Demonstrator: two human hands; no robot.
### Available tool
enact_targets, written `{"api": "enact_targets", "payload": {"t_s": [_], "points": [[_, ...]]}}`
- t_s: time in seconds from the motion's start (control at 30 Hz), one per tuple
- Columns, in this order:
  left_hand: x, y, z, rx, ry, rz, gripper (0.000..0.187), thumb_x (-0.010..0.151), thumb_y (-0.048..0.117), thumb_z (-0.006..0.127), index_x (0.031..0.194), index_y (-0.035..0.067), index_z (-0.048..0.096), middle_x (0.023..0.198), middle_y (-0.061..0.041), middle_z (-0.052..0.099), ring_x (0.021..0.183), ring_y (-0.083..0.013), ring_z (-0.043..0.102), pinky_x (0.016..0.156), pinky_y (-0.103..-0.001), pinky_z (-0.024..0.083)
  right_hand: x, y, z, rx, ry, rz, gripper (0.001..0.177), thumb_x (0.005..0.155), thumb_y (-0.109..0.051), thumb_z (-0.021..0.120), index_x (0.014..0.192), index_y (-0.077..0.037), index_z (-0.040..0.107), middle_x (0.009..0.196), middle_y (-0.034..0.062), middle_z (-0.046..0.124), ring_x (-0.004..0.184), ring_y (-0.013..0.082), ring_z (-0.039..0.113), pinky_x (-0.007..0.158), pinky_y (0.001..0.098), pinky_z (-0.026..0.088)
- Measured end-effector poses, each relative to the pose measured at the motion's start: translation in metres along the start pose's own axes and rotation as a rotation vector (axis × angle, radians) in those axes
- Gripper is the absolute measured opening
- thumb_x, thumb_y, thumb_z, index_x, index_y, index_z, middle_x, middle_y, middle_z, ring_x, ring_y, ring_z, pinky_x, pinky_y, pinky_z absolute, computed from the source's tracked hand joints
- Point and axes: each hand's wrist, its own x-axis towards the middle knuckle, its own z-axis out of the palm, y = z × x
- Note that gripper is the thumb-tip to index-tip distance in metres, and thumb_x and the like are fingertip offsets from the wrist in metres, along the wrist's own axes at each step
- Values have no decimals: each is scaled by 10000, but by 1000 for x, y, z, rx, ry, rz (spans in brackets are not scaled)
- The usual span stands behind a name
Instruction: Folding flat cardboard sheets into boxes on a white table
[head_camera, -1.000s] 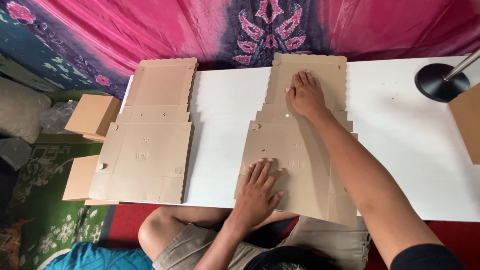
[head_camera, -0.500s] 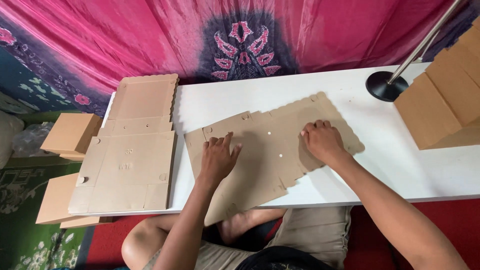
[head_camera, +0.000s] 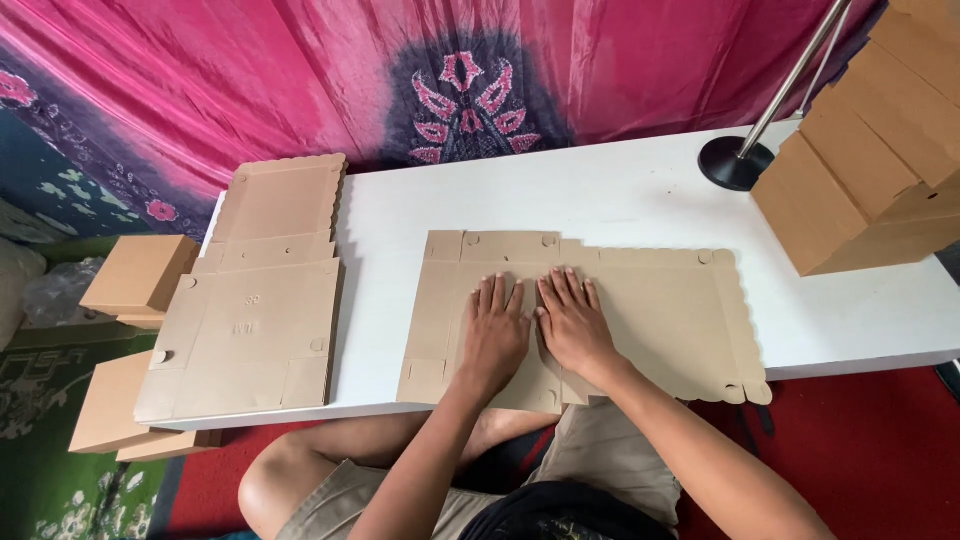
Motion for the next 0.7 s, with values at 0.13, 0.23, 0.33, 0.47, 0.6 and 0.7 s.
{"api": "enact_targets", "payload": {"t_s": [0.13,0.23,0.33,0.47,0.6,0.7], "points": [[-4,4,24,7,-22,30,549,1000,215,411,1518,35,448,1570,-262,399,1487,-422,298,1204,-523,197,10,10,9,-56,36,-59,521,1071,-242,341,1546,-40,412,1633,233,322,1530,399,232,1240,536,101],[6,-4,41,41,-40,40,607,984,276,371,1544,43,400,1613,-226,347,1515,-398,261,1227,-526,162,22,24,18,-62,39,-111,537,1060,-268,326,1571,-118,390,1649,167,319,1539,362,233,1239,519,118],[4,-20,41,41,-82,4,660,1006,384,357,1569,39,350,1654,-208,278,1545,-384,195,1250,-536,99,26,30,25,-73,51,-152,540,1075,-336,318,1569,-132,396,1645,156,333,1541,344,242,1245,510,123],[-8,-58,25,8,-97,-77,657,1062,425,250,1605,58,299,1691,-173,207,1570,-355,140,1254,-518,43,27,32,24,-34,55,-179,562,1086,-365,280,1575,-108,384,1653,183,309,1547,360,224,1247,523,92],[-28,-99,2,70,-98,-229,652,1069,425,183,1624,90,250,1703,-138,176,1576,-318,97,1254,-509,8,28,35,26,-47,46,-180,572,1082,-373,289,1584,-113,376,1658,184,302,1549,360,223,1248,526,89],[-39,-121,-3,135,-94,-272,634,1083,405,181,1631,94,249,1713,-132,163,1584,-322,102,1257,-518,7,27,33,23,-35,41,-178,576,1085,-369,279,1586,-101,374,1661,189,296,1551,363,220,1245,529,85]]}}
